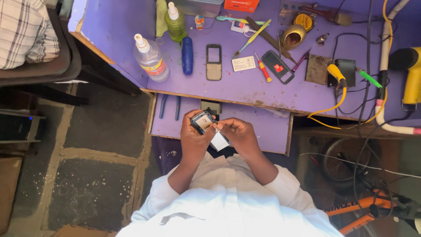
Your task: The person disassembles a mobile phone, removes the back cover, and inspects the internal components. They then handle a second mobile phone, open its back cover, and place it on the workbench.
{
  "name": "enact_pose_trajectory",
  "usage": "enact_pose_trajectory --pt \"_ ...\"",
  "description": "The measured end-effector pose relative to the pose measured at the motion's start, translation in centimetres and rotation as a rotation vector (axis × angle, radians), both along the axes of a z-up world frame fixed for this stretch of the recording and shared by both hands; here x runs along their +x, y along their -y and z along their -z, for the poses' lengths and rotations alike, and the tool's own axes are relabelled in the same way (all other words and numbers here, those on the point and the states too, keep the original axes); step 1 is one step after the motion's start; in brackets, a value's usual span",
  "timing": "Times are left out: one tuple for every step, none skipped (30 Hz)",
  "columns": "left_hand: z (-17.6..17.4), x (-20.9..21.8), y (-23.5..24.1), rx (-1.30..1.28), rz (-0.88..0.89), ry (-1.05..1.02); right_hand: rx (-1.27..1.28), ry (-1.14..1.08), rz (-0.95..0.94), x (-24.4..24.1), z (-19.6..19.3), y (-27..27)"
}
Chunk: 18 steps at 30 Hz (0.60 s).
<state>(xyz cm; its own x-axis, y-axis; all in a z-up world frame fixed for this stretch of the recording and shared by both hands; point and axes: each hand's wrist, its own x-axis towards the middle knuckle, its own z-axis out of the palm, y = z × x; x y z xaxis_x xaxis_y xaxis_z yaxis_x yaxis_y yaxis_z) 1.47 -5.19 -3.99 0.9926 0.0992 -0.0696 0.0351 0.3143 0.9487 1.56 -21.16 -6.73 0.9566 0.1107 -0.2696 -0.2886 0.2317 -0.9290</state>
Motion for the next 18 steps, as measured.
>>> enact_pose_trajectory --pt "0.1 0.2 0.0 -0.022 0.018 0.005 0.022 -0.003 0.008 0.0 -0.1 0.0" --pt "0.1 0.3 -0.1 -0.044 0.034 0.010 0.042 -0.005 0.014 0.1 -0.2 0.0" --pt "0.1 0.4 -0.1 -0.067 0.051 0.016 0.027 -0.009 0.021 0.2 -0.3 0.0" --pt "0.1 0.5 -0.1 -0.076 0.053 0.005 0.011 -0.014 0.025 0.2 -0.4 0.0" --pt "0.1 0.6 -0.1 -0.084 0.055 -0.007 -0.004 -0.018 0.029 0.3 -0.4 0.0" --pt "0.0 0.6 -0.2 -0.092 0.058 -0.019 0.000 -0.016 0.030 0.3 -0.5 0.0" --pt "0.0 0.6 -0.2 -0.104 0.060 -0.045 0.005 -0.013 0.030 0.3 -0.5 0.1" --pt "0.0 0.7 -0.2 -0.116 0.062 -0.071 0.009 -0.010 0.032 0.3 -0.6 0.1" --pt "0.0 0.7 -0.2 -0.128 0.065 -0.096 0.001 0.000 0.024 0.3 -0.6 0.1" --pt "0.0 0.8 -0.3 -0.137 0.060 -0.111 -0.009 0.010 0.016 0.2 -0.6 0.2" --pt "0.0 0.8 -0.3 -0.146 0.055 -0.126 -0.018 0.020 0.008 0.2 -0.6 0.2" --pt "0.0 0.9 -0.3 -0.156 0.048 -0.141 -0.037 0.012 -0.005 0.1 -0.6 0.2" --pt "0.1 0.9 -0.3 -0.134 0.040 -0.120 -0.057 0.003 -0.018 0.0 -0.7 0.2" --pt "0.2 0.9 -0.3 -0.113 0.032 -0.099 -0.077 -0.006 -0.031 -0.1 -0.7 0.2" --pt "0.4 0.9 -0.2 -0.093 0.023 -0.078 -0.090 0.005 -0.046 -0.2 -0.8 0.2" --pt "0.5 0.9 -0.2 -0.088 0.017 -0.074 -0.103 0.016 -0.058 -0.4 -0.8 0.2" --pt "0.5 0.9 -0.2 -0.083 0.012 -0.070 -0.116 0.027 -0.070 -0.6 -0.9 0.3" --pt "0.6 0.9 -0.2 -0.078 0.007 -0.067 -0.106 0.038 -0.086 -0.7 -1.0 0.4"
